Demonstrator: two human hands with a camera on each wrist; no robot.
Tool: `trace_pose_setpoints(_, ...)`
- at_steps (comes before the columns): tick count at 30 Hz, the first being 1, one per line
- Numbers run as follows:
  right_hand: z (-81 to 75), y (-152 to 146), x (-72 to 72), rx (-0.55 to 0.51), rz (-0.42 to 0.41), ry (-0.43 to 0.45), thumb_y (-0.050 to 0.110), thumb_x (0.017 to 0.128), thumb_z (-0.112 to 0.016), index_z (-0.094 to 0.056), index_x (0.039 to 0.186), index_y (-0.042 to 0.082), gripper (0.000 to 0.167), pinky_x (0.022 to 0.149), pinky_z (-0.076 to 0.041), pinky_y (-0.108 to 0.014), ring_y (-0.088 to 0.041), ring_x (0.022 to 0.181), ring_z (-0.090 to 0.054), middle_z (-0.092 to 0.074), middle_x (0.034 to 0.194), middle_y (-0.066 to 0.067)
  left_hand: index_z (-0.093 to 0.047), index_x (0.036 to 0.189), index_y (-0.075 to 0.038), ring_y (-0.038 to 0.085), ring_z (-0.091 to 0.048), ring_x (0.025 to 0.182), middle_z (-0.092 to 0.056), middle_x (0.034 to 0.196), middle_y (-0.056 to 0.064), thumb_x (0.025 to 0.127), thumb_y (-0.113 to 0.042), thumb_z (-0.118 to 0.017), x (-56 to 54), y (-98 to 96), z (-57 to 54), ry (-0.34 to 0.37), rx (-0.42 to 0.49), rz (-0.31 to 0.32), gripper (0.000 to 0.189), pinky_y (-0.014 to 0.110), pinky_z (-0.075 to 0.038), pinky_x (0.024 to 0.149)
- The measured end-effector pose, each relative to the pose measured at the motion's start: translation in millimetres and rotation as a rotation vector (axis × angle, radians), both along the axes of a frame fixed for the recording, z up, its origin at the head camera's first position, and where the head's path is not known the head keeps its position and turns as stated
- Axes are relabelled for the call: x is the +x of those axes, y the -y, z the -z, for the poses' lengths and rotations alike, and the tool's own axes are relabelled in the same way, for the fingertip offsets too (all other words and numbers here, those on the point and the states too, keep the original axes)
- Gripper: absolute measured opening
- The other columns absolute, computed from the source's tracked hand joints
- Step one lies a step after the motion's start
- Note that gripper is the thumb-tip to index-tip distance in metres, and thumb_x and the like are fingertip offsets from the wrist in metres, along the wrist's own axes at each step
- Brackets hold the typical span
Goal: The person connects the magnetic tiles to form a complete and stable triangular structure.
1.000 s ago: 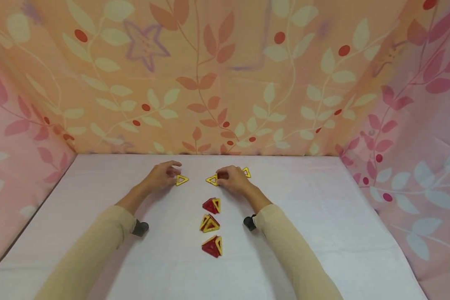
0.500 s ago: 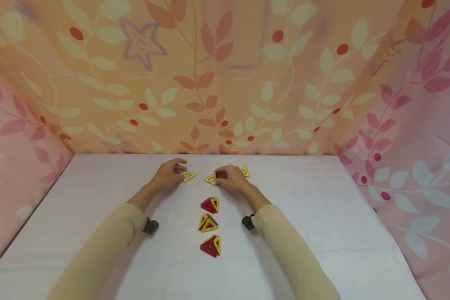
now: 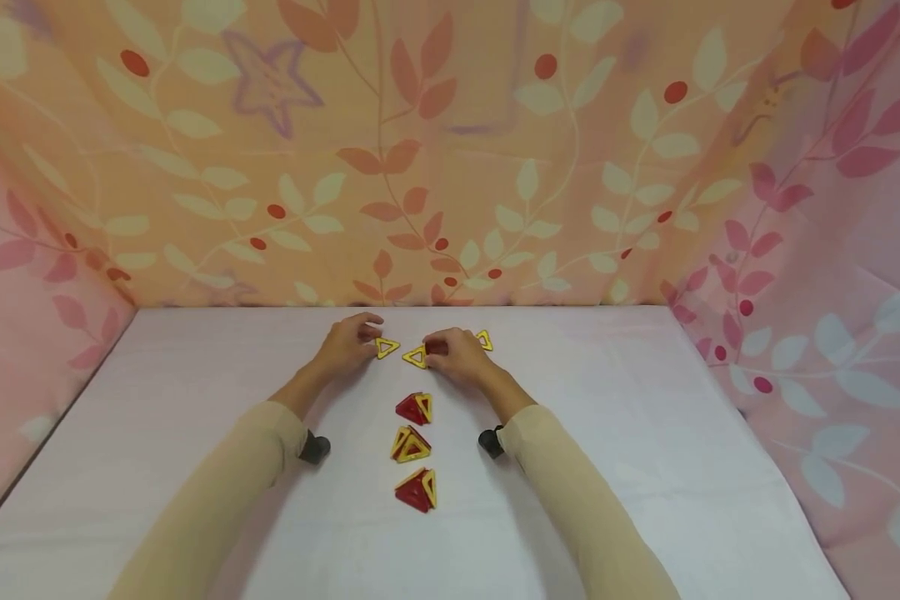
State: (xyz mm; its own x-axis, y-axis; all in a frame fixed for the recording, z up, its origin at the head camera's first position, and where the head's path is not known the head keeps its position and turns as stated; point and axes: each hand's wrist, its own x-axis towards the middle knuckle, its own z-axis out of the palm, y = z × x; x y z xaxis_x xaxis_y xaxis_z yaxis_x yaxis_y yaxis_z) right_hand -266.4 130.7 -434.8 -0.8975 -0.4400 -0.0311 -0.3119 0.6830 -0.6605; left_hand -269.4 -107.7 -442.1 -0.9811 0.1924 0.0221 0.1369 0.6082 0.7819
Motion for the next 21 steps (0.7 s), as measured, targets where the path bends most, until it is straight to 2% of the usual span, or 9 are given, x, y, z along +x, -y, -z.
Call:
trace_pose_setpoints(6,-1.9,-0.2,-0.5,0.013,-0.004,0.012,0.015,0.093,-0.072,-0.065,0.129,0.003,0.039,0.105,-0.045,-0.039,-0.021,0.118,-0.062,-0.067,0.126,-0.008,-0.058,0.129,0.0,0.031,-0.06,0.114,-0.069,0.119,0.017,0.087,0.007,-0.063,0.3,-10.3,-1.1,-0.027,-0.012,-0.027,0.043,0.043,-0.045,0.1)
trace_pose_setpoints(14,-1.3,0.0,-1.7,0.031,-0.003,0.005,0.016,0.093,-0.071,-0.065,0.129,0.004,0.037,0.105,-0.044,-0.04,-0.021,0.118,-0.062,-0.067,0.126,-0.007,-0.058,0.132,-0.002,0.031,-0.058,0.119,-0.067,0.123,0.016,0.09,0.005,-0.065,-1.2,-21.7,-3.0,0.023,0.001,-0.023,0.043,0.045,-0.043,0.104)
trace_pose_setpoints(21,0.5,0.8,-2.2,0.029,-0.009,0.0,0.016,0.093,-0.071,-0.066,0.128,0.005,0.036,0.104,-0.045,-0.039,-0.019,0.116,-0.063,-0.068,0.124,-0.006,-0.059,0.13,-0.003,0.031,-0.057,0.119,-0.067,0.122,0.015,0.09,0.004,-0.066,-3.0,-26.9,-2.0,0.023,-0.013,-0.016,0.041,0.046,-0.042,0.105)
